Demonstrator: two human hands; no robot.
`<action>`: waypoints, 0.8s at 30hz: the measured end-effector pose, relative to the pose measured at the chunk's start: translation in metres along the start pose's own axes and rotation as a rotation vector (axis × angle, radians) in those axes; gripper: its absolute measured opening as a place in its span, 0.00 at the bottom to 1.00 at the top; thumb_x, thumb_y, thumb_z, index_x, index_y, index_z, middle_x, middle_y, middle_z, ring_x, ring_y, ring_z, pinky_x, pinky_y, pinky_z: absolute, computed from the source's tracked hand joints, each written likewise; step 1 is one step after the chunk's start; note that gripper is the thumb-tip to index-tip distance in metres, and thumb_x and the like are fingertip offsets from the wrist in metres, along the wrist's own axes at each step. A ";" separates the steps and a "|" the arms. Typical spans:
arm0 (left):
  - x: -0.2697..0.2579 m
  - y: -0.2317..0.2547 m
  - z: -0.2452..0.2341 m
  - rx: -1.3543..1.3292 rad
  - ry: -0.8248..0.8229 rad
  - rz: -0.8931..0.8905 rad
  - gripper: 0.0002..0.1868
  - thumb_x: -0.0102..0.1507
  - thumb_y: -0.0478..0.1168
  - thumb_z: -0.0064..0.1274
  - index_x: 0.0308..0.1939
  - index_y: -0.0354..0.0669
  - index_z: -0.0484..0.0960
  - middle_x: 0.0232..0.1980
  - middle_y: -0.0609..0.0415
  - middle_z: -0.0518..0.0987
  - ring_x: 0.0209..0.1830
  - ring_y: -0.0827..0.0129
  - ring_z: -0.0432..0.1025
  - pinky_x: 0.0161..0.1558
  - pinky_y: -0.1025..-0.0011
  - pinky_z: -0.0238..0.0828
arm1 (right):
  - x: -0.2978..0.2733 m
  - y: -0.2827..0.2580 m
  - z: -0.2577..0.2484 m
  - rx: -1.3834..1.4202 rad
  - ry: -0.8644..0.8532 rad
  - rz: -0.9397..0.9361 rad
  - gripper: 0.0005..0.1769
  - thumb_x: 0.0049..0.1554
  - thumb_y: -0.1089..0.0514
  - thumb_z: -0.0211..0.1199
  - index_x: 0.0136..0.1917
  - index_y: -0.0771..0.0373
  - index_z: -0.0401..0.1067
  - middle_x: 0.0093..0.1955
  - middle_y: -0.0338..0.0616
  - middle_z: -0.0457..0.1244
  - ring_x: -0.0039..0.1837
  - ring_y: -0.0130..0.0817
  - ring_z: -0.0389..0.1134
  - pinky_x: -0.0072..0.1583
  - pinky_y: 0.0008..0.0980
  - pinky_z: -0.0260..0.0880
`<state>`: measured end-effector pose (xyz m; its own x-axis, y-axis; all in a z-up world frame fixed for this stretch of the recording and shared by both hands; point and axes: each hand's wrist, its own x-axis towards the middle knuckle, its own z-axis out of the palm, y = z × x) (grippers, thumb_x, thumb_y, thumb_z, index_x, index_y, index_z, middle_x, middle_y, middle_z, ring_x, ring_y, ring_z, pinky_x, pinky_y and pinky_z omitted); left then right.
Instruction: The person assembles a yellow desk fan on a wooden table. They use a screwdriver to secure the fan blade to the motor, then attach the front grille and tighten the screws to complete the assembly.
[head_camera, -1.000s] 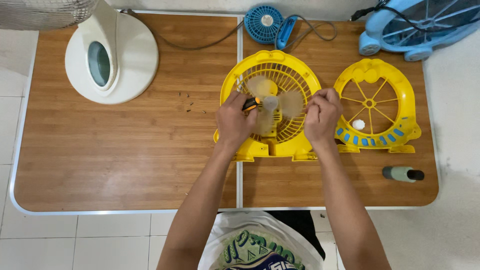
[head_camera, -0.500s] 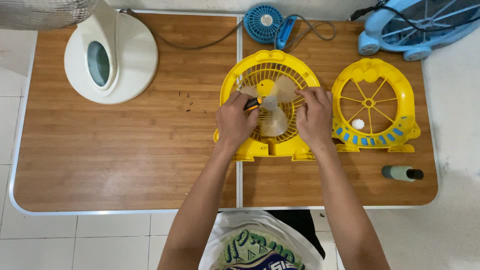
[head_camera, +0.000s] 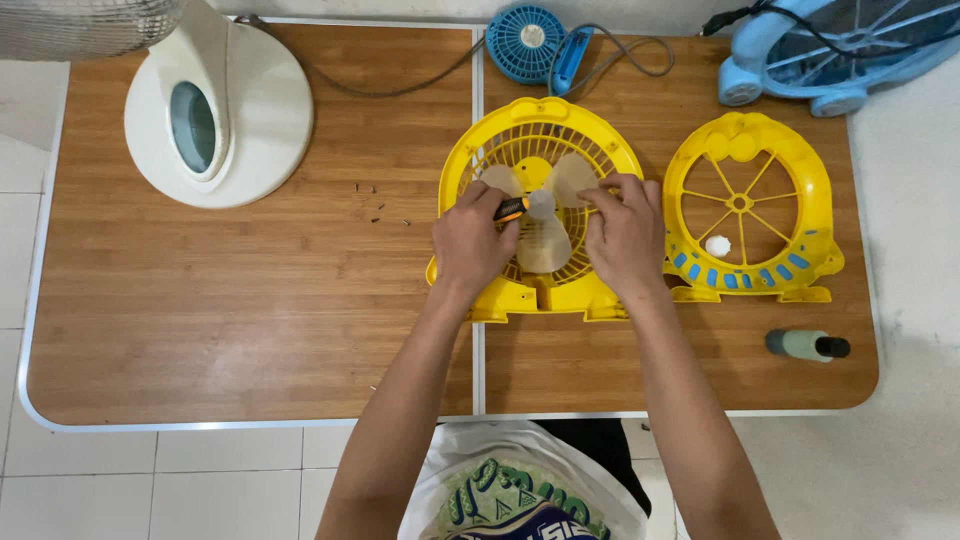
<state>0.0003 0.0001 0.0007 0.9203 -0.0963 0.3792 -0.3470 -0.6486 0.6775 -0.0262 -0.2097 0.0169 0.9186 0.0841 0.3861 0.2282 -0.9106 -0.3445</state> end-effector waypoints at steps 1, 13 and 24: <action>0.000 0.000 0.000 0.010 -0.007 -0.001 0.09 0.55 0.38 0.63 0.37 0.43 0.83 0.40 0.50 0.81 0.36 0.51 0.78 0.34 0.55 0.74 | 0.000 0.000 0.000 -0.006 -0.005 -0.002 0.17 0.54 0.67 0.58 0.54 0.60 0.80 0.57 0.46 0.65 0.59 0.47 0.60 0.62 0.43 0.63; 0.000 -0.003 0.002 -0.039 0.031 -0.008 0.10 0.54 0.36 0.64 0.39 0.44 0.84 0.41 0.51 0.82 0.36 0.53 0.79 0.36 0.58 0.76 | -0.003 0.003 0.005 0.066 0.026 0.038 0.18 0.54 0.73 0.55 0.53 0.64 0.80 0.55 0.45 0.66 0.59 0.45 0.62 0.61 0.42 0.66; -0.004 -0.003 0.002 -0.194 0.205 0.001 0.10 0.55 0.33 0.62 0.40 0.40 0.84 0.37 0.48 0.81 0.35 0.53 0.79 0.36 0.62 0.75 | -0.006 0.018 0.008 0.368 0.195 0.025 0.16 0.45 0.78 0.52 0.32 0.64 0.77 0.49 0.44 0.67 0.59 0.43 0.64 0.60 0.39 0.65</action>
<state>-0.0017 0.0012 -0.0044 0.8709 0.0709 0.4863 -0.3942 -0.4902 0.7774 -0.0247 -0.2238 0.0013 0.8551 -0.0469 0.5163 0.3387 -0.7034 -0.6249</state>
